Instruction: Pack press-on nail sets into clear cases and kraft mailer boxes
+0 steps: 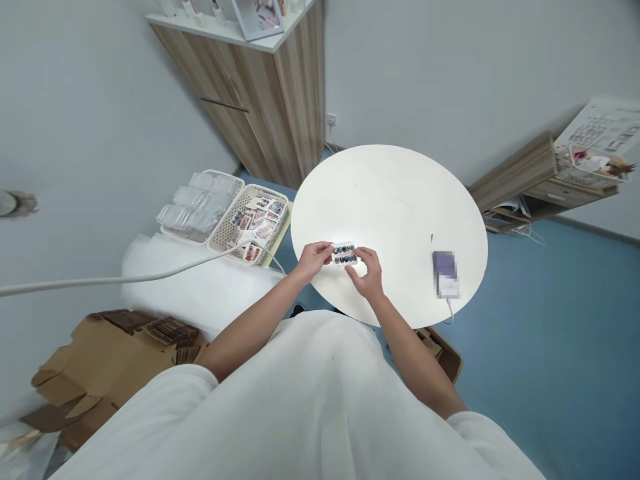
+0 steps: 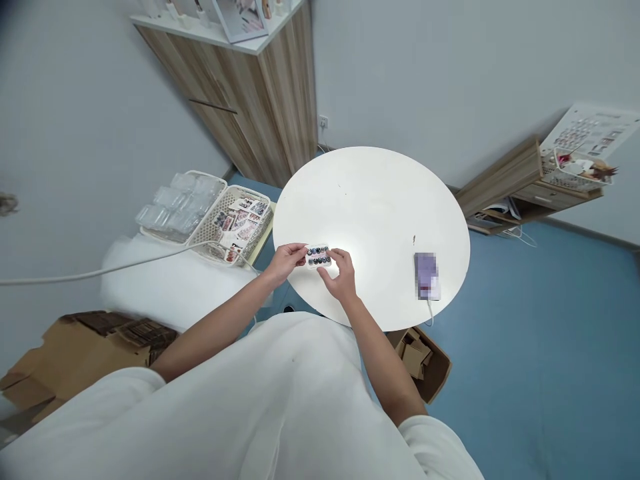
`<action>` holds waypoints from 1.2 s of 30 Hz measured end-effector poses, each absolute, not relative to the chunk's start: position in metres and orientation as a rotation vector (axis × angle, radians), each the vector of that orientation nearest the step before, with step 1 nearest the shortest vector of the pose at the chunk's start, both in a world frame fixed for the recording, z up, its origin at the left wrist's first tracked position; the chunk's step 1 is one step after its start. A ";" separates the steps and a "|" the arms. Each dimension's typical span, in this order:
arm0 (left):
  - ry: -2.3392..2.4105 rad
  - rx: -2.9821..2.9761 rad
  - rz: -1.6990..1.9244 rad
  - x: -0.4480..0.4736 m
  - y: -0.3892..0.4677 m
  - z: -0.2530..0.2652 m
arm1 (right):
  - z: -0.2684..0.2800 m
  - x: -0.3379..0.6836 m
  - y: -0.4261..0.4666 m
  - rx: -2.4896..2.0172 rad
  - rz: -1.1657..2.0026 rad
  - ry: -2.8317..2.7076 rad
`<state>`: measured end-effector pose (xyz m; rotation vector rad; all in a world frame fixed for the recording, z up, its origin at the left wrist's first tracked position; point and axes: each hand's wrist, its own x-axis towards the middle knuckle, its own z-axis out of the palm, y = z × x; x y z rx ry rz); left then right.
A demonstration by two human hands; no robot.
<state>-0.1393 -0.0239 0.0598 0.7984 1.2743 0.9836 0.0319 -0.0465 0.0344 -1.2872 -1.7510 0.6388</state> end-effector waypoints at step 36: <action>1.622 1.565 0.565 -0.230 -0.013 -0.033 | -0.041 -0.047 0.007 -1.546 1.199 -1.959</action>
